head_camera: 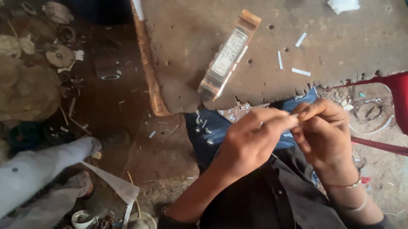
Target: The person inserts white insulation paper strips into the slots of an electric motor stator and uses scissors to trim the paper.
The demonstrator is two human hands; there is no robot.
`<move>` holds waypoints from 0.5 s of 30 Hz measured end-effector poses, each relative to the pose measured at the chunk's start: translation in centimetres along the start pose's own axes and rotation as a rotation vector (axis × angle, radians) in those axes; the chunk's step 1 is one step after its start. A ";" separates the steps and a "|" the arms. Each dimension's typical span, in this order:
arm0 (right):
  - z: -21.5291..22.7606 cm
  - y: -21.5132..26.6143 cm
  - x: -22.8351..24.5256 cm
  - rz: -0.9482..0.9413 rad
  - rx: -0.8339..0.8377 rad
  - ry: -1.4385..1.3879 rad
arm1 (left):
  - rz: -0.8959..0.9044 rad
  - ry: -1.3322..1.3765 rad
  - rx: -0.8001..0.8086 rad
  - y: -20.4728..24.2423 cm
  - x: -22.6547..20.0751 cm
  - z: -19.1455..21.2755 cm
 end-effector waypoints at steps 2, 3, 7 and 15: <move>0.0 -0.1 -1.0 -0.129 0.011 -0.072 | -0.108 -0.038 0.020 -0.2 -1.0 0.8; -0.3 0.1 -1.2 -0.198 0.012 -0.105 | -0.156 -0.053 0.029 -0.1 -1.4 1.0; -3.3 0.4 -1.0 -0.250 0.126 0.070 | -0.023 -0.066 -0.067 0.2 -0.3 2.1; -11.6 -2.0 5.1 0.479 0.307 1.075 | -0.178 -0.224 -0.174 0.5 -1.7 3.7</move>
Point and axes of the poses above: each hand's wrist, its own y-axis away from the middle knuckle, its own z-axis out of the back of the hand, x = y × z, the point moved 8 cm from there along -y, towards the middle knuckle, and after that the axes turned 7 degrees about z, right-handed, at the moved point
